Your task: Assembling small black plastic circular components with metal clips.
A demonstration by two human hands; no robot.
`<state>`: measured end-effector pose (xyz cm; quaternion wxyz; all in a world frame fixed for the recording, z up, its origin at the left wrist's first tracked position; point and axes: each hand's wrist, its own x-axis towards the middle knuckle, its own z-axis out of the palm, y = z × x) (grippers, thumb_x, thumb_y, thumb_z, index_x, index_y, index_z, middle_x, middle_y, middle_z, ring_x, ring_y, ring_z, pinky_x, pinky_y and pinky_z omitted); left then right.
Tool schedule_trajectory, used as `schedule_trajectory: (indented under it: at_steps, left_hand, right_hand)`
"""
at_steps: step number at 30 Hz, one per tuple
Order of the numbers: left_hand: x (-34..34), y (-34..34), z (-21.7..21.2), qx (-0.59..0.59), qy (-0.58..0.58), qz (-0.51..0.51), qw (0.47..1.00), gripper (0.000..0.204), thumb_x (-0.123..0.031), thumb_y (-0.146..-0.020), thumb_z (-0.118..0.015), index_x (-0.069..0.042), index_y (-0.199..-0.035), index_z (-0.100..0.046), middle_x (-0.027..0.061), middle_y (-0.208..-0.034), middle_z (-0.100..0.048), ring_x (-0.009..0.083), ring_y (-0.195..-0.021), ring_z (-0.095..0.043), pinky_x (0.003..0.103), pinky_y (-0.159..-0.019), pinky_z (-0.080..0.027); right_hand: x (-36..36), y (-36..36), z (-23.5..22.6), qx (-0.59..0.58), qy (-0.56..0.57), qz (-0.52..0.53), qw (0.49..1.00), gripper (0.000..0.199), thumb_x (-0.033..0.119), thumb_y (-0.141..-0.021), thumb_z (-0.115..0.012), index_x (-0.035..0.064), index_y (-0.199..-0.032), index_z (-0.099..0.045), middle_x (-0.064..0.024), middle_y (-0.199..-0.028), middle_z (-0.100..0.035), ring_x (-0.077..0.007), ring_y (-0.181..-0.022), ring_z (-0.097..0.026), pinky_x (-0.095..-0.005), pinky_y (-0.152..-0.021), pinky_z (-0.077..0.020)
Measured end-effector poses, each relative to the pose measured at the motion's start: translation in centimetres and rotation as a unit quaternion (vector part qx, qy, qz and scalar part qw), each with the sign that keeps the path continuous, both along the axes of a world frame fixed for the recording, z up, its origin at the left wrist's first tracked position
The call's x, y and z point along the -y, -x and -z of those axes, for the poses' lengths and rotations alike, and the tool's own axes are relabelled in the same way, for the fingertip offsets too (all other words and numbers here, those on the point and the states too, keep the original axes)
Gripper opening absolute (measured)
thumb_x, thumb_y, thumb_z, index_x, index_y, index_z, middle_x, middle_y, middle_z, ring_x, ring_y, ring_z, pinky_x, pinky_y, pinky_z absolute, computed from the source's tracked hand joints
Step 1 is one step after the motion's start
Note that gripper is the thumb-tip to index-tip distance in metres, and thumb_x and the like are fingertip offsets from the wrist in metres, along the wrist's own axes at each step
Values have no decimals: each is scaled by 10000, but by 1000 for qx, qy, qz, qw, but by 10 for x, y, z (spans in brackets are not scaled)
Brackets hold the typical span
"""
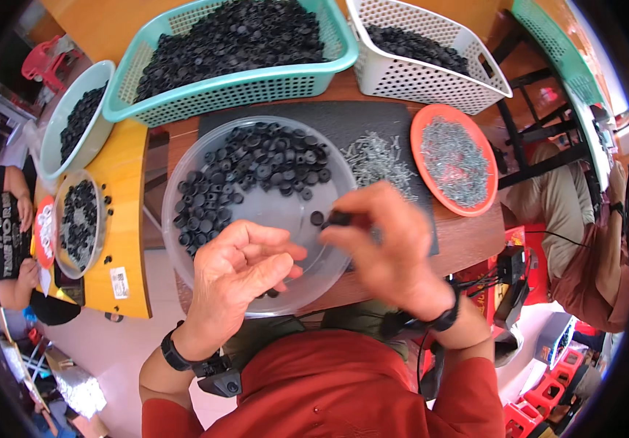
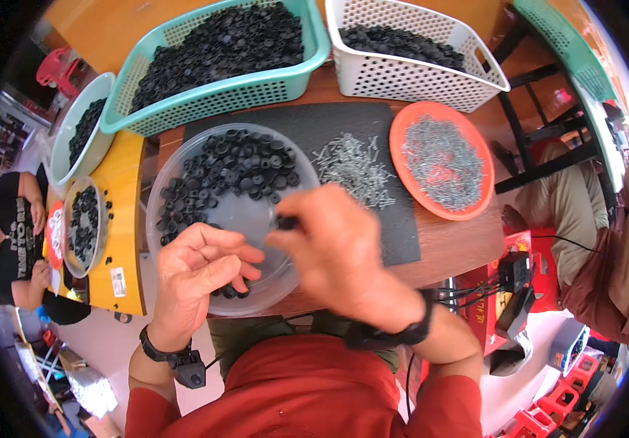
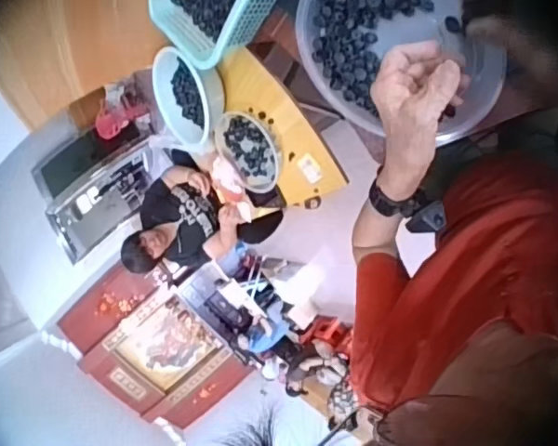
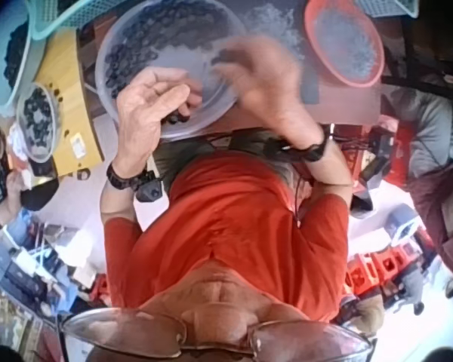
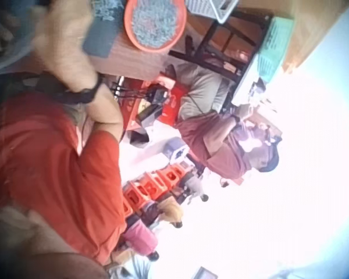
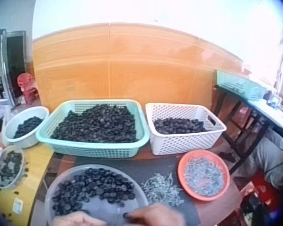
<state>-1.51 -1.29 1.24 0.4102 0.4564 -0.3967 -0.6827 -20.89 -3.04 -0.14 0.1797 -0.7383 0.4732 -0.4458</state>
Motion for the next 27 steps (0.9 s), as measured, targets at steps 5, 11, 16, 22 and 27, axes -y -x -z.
schedule_trajectory:
  at_steps: [5, 11, 16, 22, 27]
  left_hand:
    - [4, -16, 5, 77, 31, 20, 996, 196, -79, -834, -641, 15, -988, -563, 145, -851, -654, 154, -715, -625, 247, -609, -489]
    - [22, -4, 2, 267, 217, 113, 932, 146, 1, -779, -641, 20, -893, -553, 92, -770, -627, 153, -662, -600, 271, -595, -464]
    - [48, 18, 14, 391, 405, 190, 804, 234, 10, -701, -664, -8, -921, -585, 96, -718, -543, 241, -644, -568, 323, -579, -449]
    - [61, 36, 26, 451, 505, 228, 700, 268, -38, -653, -712, -45, -883, -575, 98, -705, -481, 291, -682, -542, 397, -575, -428]
    - [64, 26, 23, 507, 490, 273, 655, 269, -64, -648, -719, -69, -868, -565, 95, -717, -484, 295, -706, -545, 404, -584, -432]
  right_hand:
    - [50, 56, -22, 22, -57, 119, 991, 197, 32, -656, -717, 6, -814, -602, -31, -644, -558, -101, -593, -521, -251, -538, -427]
    - [150, 125, -45, -109, 84, 208, 968, 180, 113, -658, -717, 22, -795, -643, -32, -669, -627, -129, -605, -566, -279, -578, -454]
    - [207, 147, -56, -219, -3, 284, 933, 372, 220, -658, -734, 42, -971, -640, -155, -844, -661, -248, -772, -627, -359, -748, -483]
    - [214, 149, -40, -302, 114, 252, 912, 409, 189, -642, -718, -31, -967, -602, -252, -889, -623, -388, -875, -598, -445, -786, -462]
    - [183, 141, -43, -187, 77, 269, 942, 357, 152, -650, -712, -17, -947, -608, -223, -834, -613, -333, -844, -599, -437, -768, -463]
